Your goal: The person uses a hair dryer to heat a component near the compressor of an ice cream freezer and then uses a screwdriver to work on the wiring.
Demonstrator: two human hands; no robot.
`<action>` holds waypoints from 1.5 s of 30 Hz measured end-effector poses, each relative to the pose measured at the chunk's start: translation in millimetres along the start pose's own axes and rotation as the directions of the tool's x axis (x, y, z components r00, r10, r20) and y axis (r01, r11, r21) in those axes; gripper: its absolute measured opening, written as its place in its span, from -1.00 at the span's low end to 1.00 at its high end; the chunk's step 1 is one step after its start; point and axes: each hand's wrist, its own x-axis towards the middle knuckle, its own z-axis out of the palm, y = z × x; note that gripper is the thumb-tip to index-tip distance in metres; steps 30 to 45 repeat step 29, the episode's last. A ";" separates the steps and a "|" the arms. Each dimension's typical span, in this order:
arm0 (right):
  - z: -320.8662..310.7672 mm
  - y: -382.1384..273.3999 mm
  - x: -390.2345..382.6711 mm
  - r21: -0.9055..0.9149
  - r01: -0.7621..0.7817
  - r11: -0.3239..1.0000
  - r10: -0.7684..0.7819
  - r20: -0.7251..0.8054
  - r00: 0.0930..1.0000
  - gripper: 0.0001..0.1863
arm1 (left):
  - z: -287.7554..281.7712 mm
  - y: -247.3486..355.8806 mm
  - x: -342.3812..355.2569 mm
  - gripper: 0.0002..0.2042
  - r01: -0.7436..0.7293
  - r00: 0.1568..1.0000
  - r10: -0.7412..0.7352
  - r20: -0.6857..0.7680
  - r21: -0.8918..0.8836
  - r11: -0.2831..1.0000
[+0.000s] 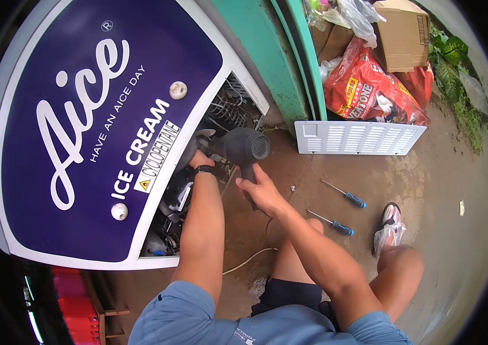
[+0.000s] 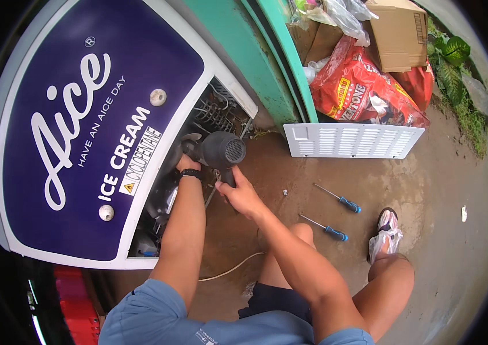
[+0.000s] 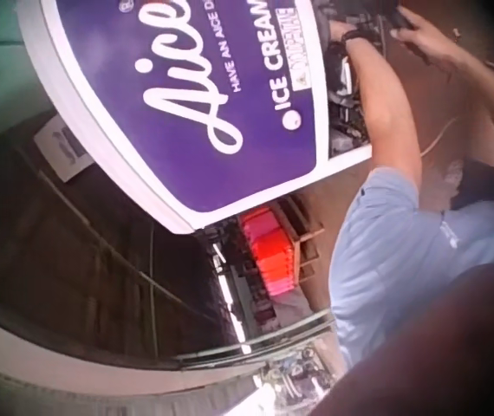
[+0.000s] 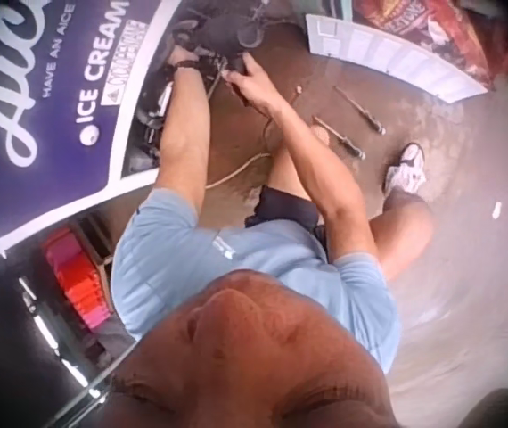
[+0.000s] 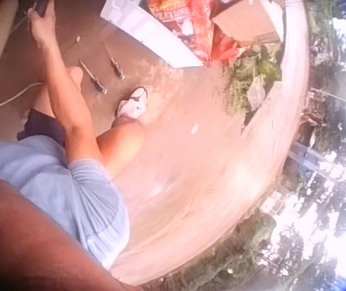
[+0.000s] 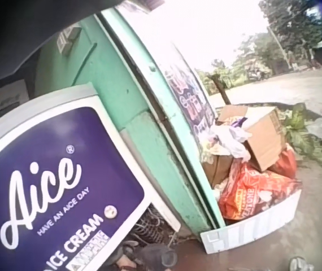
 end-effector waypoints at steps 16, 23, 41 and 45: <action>-22.9 30.9 32.8 0.042 0.026 0.999 -0.028 0.040 0.999 -0.56 | -15.0 30.1 -19.0 -0.31 0.096 0.993 -0.105 0.060 0.129 0.987; -29.8 34.1 36.4 -0.007 0.041 0.999 -0.041 0.054 0.998 -0.46 | 5.4 29.6 -31.9 -0.24 0.097 0.993 -0.107 0.044 0.195 0.976; -18.9 44.1 34.1 -0.033 0.099 0.995 -0.100 -0.038 0.994 -0.59 | 29.3 34.2 -59.3 -0.15 0.104 0.987 -0.062 -0.150 0.291 0.951; -18.9 44.1 34.1 -0.033 0.099 0.995 -0.100 -0.038 0.994 -0.59 | 29.3 34.2 -59.3 -0.15 0.104 0.987 -0.062 -0.150 0.291 0.951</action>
